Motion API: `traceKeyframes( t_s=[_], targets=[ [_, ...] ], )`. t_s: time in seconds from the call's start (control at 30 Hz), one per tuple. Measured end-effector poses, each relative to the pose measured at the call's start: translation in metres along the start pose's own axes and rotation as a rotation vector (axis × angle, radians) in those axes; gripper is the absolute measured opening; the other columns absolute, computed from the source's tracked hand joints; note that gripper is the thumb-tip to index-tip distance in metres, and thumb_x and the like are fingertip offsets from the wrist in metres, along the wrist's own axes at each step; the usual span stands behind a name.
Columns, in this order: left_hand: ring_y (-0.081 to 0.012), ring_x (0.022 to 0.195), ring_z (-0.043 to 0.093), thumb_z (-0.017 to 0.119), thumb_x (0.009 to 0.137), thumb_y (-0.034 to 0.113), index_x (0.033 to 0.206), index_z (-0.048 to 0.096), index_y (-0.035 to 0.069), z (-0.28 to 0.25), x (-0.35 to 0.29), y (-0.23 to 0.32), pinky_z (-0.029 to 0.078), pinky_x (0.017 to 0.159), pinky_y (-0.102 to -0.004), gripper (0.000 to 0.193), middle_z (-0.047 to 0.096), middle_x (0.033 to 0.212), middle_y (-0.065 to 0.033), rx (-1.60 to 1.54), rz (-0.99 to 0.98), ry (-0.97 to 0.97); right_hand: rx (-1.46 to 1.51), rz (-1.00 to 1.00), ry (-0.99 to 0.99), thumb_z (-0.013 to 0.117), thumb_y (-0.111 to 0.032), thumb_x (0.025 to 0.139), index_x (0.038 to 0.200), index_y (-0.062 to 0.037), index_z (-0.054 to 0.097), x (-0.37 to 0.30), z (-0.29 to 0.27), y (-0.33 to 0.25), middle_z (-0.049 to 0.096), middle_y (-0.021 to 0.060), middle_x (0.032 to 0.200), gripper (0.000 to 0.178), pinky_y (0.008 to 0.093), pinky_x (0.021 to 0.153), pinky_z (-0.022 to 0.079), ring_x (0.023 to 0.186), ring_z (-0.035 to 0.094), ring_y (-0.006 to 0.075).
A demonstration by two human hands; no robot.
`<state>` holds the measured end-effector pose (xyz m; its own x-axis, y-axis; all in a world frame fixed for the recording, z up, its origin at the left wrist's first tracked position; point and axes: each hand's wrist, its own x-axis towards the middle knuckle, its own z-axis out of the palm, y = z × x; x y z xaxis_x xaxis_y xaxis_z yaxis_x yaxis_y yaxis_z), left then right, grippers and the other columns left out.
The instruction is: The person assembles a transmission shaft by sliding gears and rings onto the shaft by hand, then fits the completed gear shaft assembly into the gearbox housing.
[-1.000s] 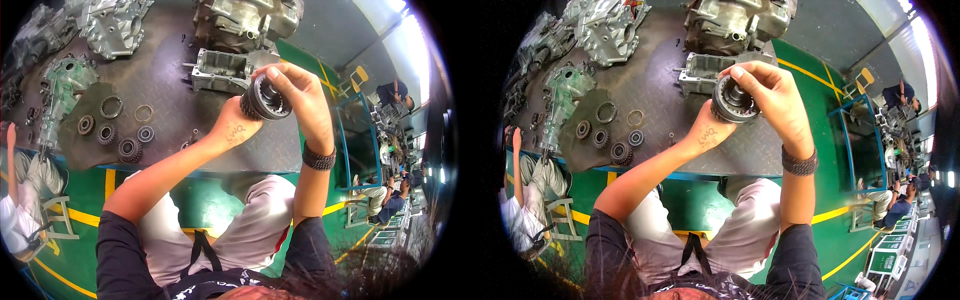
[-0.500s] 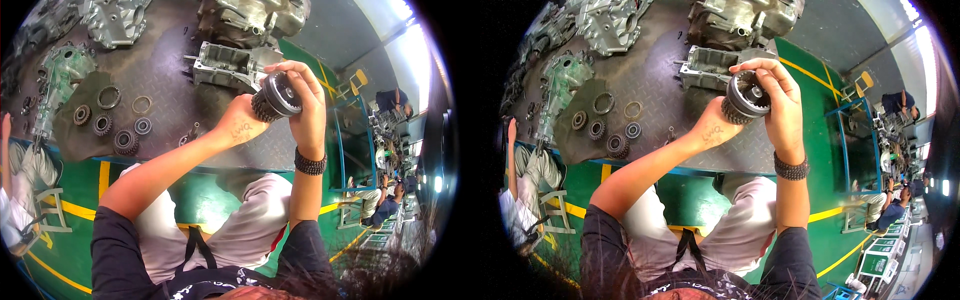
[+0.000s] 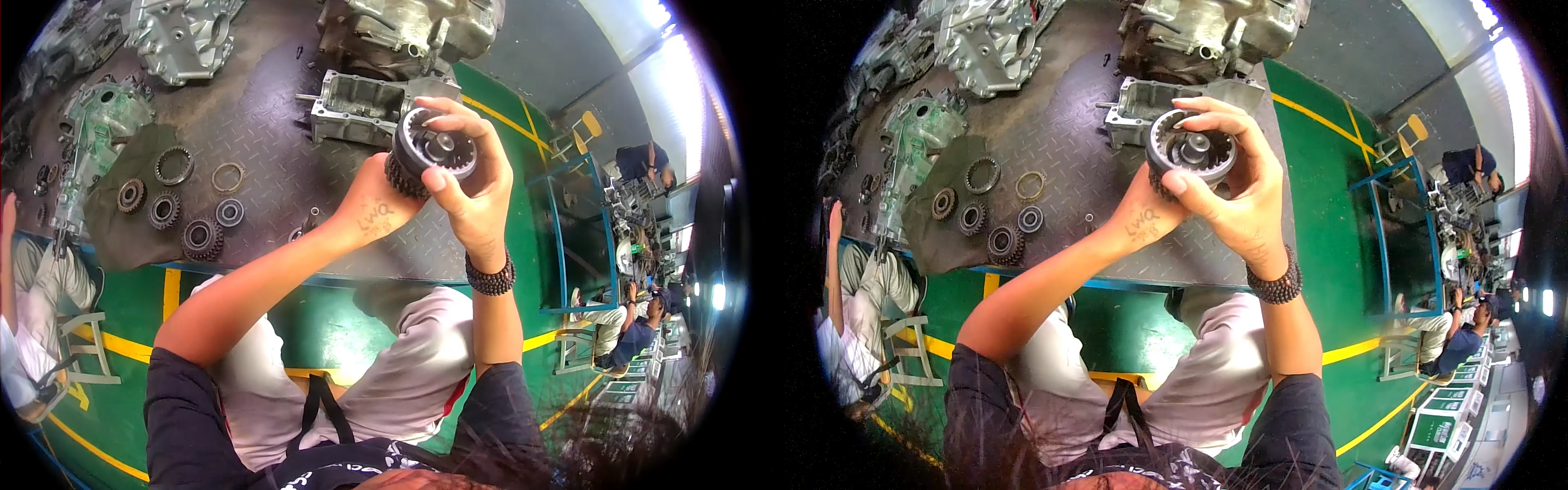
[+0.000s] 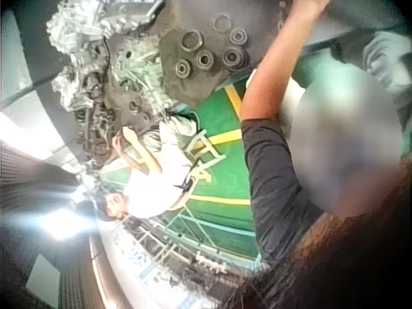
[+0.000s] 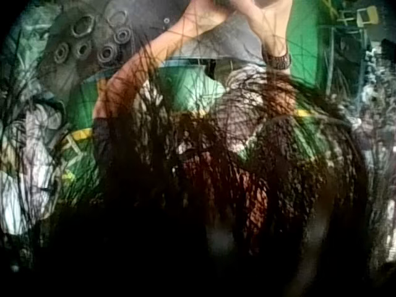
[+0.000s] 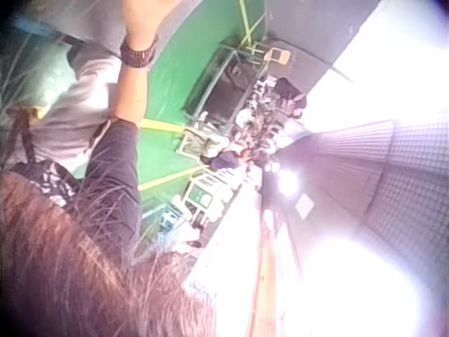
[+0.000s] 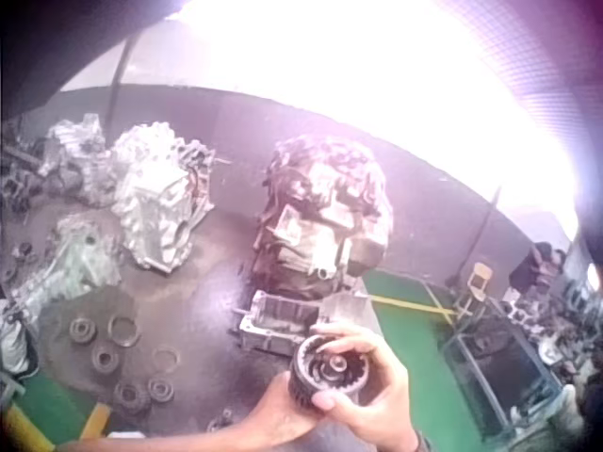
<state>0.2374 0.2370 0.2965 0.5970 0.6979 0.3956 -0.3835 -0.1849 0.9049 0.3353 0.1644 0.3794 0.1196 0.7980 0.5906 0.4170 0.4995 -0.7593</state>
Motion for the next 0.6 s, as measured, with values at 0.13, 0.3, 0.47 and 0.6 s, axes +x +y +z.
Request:
traceKeyframes(
  t_s=[0.13,0.3,0.47,0.6],
  targets=[
    [-0.0126,0.092,0.068,0.07,0.085,0.007,0.11,0.068,0.003,0.0,-0.003,0.004,0.053,0.081,-0.0342,0.025,0.075,0.097,-0.0067,0.066,-0.017,-0.044,0.266,0.014,-0.023,0.093,-0.014,0.07,0.128,-0.0037,0.049,-0.002,-0.003,0.007,0.057,0.0216,0.139,0.073,0.039,0.11,0.045,0.126,0.057,0.0256],
    [-0.012,0.095,0.067,0.071,0.085,0.006,0.112,0.068,0.003,0.001,-0.004,0.009,0.053,0.083,-0.0329,0.028,0.075,0.102,-0.0075,0.001,-0.029,-0.054,0.336,-0.028,0.007,0.096,-0.017,0.068,0.127,-0.0056,0.049,-0.007,-0.001,0.016,0.056,0.0232,0.139,0.077,0.0391,0.109,0.045,0.126,0.057,0.0259],
    [-0.0184,0.1,0.07,0.072,0.083,0.007,0.116,0.064,0.003,-0.001,-0.009,0.012,0.053,0.086,-0.0355,0.034,0.074,0.105,-0.008,0.042,-0.011,-0.013,0.246,-0.092,0.075,0.095,-0.038,0.069,0.123,-0.0056,0.049,-0.009,0.004,0.021,0.055,0.0273,0.138,0.078,0.043,0.109,0.046,0.129,0.057,0.0328],
    [-0.0266,0.117,0.063,0.079,0.077,0.007,0.14,0.039,0.003,0.005,-0.02,0.027,0.051,0.099,-0.0401,0.075,0.06,0.129,-0.0163,0.043,0.178,0.03,0.201,-0.176,0.083,0.096,-0.016,0.068,0.123,-0.0057,0.047,-0.011,-0.004,0.026,0.055,0.0239,0.138,0.073,0.0406,0.107,0.046,0.126,0.057,0.0273]
  ],
)
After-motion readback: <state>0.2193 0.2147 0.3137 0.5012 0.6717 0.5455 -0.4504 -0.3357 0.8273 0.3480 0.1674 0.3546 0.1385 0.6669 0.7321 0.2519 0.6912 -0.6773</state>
